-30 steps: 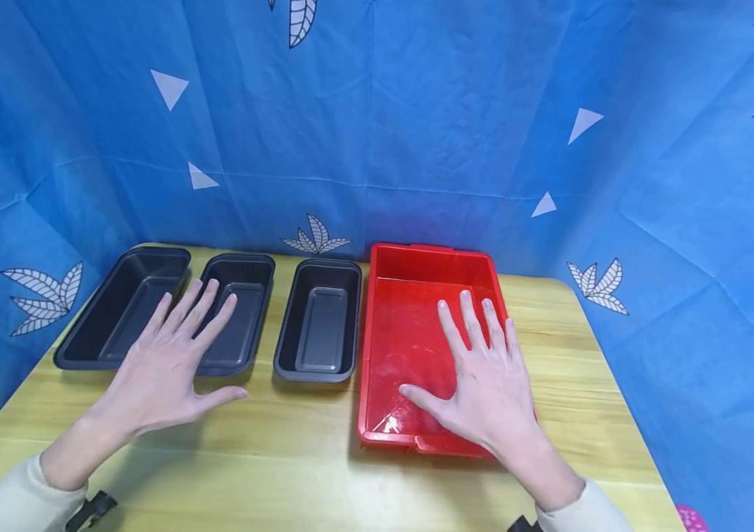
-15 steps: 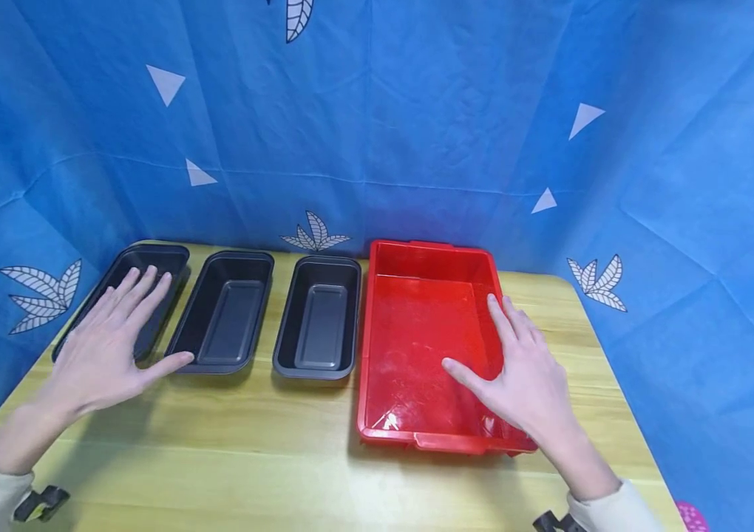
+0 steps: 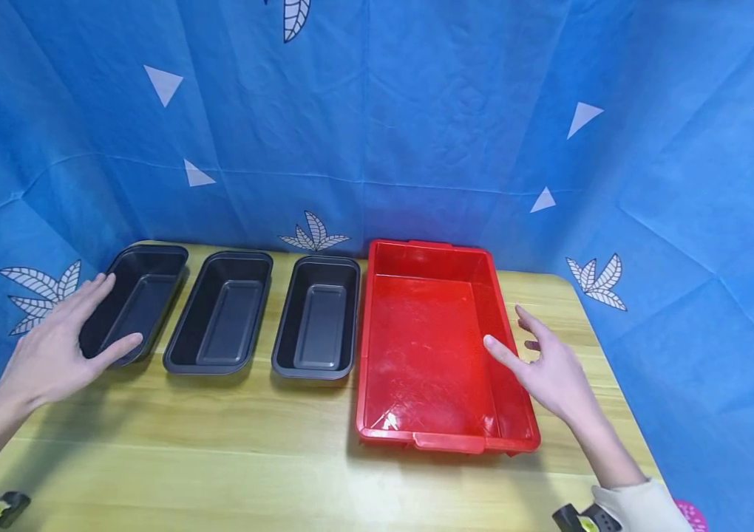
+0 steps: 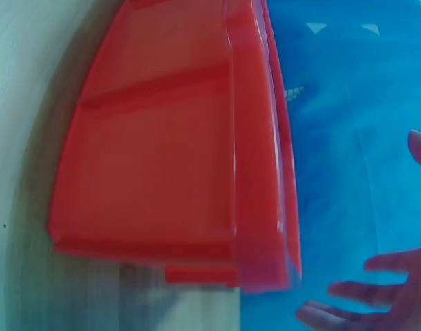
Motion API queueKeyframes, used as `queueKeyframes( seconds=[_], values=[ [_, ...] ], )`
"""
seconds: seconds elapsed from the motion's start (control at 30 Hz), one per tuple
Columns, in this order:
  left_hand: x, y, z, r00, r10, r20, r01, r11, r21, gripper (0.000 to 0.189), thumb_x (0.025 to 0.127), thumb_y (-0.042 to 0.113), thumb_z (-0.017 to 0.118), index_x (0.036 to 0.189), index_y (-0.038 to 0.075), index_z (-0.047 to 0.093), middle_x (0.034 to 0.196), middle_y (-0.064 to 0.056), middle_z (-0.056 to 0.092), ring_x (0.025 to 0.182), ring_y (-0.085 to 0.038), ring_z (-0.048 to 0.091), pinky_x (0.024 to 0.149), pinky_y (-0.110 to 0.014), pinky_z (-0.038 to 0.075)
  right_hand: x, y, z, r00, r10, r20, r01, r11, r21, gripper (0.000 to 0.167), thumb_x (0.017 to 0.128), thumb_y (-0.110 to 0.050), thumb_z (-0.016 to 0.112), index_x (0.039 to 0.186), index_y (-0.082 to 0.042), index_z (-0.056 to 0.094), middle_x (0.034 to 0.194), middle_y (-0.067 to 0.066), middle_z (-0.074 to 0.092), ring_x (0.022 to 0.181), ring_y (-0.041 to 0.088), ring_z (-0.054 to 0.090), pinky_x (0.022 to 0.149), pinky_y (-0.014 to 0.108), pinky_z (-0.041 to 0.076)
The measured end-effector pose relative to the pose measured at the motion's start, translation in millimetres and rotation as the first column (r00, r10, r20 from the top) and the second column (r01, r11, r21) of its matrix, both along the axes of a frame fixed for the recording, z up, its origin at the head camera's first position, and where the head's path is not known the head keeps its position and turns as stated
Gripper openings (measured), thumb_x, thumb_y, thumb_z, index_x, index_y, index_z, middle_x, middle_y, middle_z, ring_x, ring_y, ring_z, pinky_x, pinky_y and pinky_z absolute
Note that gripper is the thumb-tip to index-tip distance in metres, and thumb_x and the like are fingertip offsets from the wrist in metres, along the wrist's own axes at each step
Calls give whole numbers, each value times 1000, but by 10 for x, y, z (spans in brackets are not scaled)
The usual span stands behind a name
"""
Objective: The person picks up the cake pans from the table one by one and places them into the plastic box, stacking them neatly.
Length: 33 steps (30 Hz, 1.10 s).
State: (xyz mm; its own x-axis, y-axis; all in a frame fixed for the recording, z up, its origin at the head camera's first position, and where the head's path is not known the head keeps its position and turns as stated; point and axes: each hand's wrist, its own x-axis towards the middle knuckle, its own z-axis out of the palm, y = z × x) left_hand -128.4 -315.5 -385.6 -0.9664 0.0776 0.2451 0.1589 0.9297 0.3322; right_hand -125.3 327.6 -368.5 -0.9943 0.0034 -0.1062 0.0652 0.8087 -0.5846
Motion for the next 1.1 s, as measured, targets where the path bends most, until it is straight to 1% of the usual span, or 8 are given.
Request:
queueKeyframes(
  seconds=[0.2,0.3,0.43,0.6,0.7,0.77,0.83,1.1],
  values=[
    [-24,-198,-77,998,54,32,-56,997,52,98,94,57,71,170,26,19,177,-12,21,159,-51,24,105,-84,30,-59,147,-81,997,-20,69,31,987,-160,86,104,-50,58,168,-4,21,159,35,42,130,52,59,88,45,68],
    [-30,-299,-141,996,80,45,-82,994,65,96,95,56,69,170,25,19,176,-16,23,158,-53,24,107,-83,29,-85,211,-134,994,-21,104,46,969,-241,82,106,-45,57,166,0,23,156,35,45,117,34,69,85,35,68],
    [-34,-434,-223,992,111,66,-115,992,60,95,97,57,67,170,23,18,175,-20,21,157,-56,23,105,-85,29,-108,277,-192,987,-26,160,69,960,-272,81,106,-44,57,164,2,26,152,35,51,100,13,71,81,33,68],
    [-45,-583,-299,986,145,77,-149,988,38,95,97,57,67,170,21,18,173,-24,23,153,-59,27,97,-85,33,-123,339,-235,971,-29,237,100,951,-293,83,104,-44,60,163,4,27,146,32,57,95,12,73,81,38,69],
    [-53,-654,-334,983,167,81,-169,985,24,95,97,57,66,170,19,19,171,-28,26,150,-61,29,96,-85,34,-132,369,-248,959,-26,281,125,932,-340,83,104,-44,61,163,4,27,129,16,69,93,12,75,81,38,69],
    [-62,-693,-355,981,177,84,-179,983,24,95,98,57,66,170,18,19,169,-30,29,148,-63,31,97,-84,34,-139,385,-252,951,-25,308,145,916,-375,82,104,-43,62,163,3,28,118,0,72,91,11,75,81,37,69],
    [-70,-737,-376,978,185,95,-188,982,25,95,98,57,65,170,17,18,168,-32,30,147,-64,31,98,-84,34,-144,395,-254,945,-18,327,155,905,-397,82,104,-42,63,163,3,29,109,-11,70,90,12,75,82,37,68],
    [-129,-895,-470,968,217,128,-223,974,35,92,101,57,62,169,13,19,164,-37,31,140,-68,34,101,-83,34,-155,440,-306,938,21,345,139,890,-433,79,102,-33,67,161,4,31,106,-10,73,92,15,77,82,38,69]
  ],
)
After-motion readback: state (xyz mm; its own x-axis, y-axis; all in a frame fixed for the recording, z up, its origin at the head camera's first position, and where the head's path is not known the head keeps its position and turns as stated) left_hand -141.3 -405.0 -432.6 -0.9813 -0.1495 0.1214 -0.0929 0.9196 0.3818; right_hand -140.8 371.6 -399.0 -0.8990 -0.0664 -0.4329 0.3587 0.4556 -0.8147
